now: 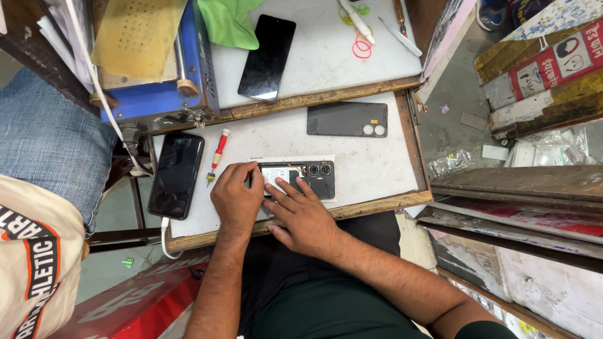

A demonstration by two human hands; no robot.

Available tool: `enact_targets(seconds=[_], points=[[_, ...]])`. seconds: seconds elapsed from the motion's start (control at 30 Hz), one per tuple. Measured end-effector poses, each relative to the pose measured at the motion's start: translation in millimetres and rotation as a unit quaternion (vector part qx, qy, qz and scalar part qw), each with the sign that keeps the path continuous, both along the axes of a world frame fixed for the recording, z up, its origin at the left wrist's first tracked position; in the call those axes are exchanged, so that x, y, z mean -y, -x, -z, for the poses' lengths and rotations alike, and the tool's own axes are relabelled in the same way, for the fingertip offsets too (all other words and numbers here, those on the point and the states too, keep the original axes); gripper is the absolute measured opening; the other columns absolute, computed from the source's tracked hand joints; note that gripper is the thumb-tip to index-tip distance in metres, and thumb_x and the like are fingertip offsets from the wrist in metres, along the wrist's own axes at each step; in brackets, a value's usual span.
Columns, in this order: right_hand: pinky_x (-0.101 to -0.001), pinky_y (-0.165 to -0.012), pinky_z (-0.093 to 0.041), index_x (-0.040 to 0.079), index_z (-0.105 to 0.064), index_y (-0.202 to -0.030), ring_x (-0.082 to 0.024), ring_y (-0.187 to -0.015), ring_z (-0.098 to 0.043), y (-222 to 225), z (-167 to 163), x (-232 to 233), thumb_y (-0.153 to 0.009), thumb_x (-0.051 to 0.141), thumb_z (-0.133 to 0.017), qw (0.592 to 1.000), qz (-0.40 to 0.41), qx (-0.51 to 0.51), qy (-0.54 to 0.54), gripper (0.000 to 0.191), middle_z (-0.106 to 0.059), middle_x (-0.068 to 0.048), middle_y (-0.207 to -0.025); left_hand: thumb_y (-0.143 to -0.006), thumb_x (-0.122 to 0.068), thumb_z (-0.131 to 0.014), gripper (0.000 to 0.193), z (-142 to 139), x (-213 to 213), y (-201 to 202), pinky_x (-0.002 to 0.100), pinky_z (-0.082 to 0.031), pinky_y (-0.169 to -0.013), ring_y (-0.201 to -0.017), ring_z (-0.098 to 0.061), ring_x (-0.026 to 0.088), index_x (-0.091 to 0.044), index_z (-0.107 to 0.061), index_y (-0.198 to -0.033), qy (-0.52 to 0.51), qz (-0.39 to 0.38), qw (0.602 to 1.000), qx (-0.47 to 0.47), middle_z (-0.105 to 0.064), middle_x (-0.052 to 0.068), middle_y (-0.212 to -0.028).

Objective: The person works on a disassembled smartphone, using a red-handled screwdriver to remove screws and a plastic pry tool to separate the back cover. They lift and inspect the internal components, then reposition the back cover and continue adjusting internal parts.

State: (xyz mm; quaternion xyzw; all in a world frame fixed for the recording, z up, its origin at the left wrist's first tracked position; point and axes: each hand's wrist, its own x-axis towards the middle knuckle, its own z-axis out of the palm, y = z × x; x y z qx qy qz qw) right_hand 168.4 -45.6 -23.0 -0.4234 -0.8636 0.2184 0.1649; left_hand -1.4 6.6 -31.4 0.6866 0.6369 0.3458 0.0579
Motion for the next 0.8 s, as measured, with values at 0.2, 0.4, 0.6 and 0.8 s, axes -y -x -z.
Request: enact_targets(seconds=[0.2, 0.4, 0.6, 0.8], points=[[-0.0587, -0.124, -0.02, 0.009, -0.06, -0.139, -0.031, -0.152, -0.032, 0.5, 0.7, -0.2, -0.092, 0.037, -0.07, 1.0, -0.001, 0.005, -0.01, 0.056, -0.045, -0.015, -0.157, -0.088, -0.005, -0.076, 0.007, 1.7, -1.5, -0.2, 0.031, -0.06, -0.064, -0.076, -0.075, 0.021, -0.004, -0.076, -0.095, 0.011, -0.03, 0.999, 0.009, -0.075, 0.007, -0.092], [-0.0588, -0.123, -0.02, 0.009, -0.06, -0.14, -0.031, -0.152, -0.032, -0.2, 0.4, -1.5, -0.092, 0.037, -0.07, 1.0, 0.0, 0.007, 0.002, 0.056, -0.046, -0.015, -0.157, -0.086, -0.006, -0.077, 0.008, 1.7, -0.3, -0.9, 0.033, -0.06, -0.064, -0.075, -0.075, 0.022, -0.005, -0.077, -0.094, -0.003, -0.01, 1.0, -0.003, -0.075, 0.006, -0.089], [-0.0591, -0.123, -0.021, 0.01, -0.06, -0.14, -0.031, -0.151, -0.033, -0.1, 0.6, -0.8, -0.092, 0.036, -0.07, 1.0, -0.001, 0.003, -0.012, 0.056, -0.047, -0.015, -0.156, -0.09, -0.006, -0.075, 0.01, 3.1, 0.1, 0.2, 0.032, -0.061, -0.066, -0.077, -0.075, 0.021, -0.004, -0.076, -0.099, 0.024, -0.029, 0.999, 0.004, -0.075, 0.007, -0.093], [-0.059, -0.123, -0.021, 0.01, -0.06, -0.14, -0.031, -0.151, -0.033, 0.2, 1.9, -0.2, -0.093, 0.036, -0.069, 1.0, 0.002, 0.002, -0.011, 0.055, -0.048, -0.015, -0.155, -0.096, -0.006, -0.073, 0.01, 3.8, 1.4, 4.1, 0.033, -0.062, -0.068, -0.082, -0.074, 0.023, -0.004, -0.076, -0.105, -0.015, 0.029, 0.998, -0.063, -0.072, 0.006, -0.099]])
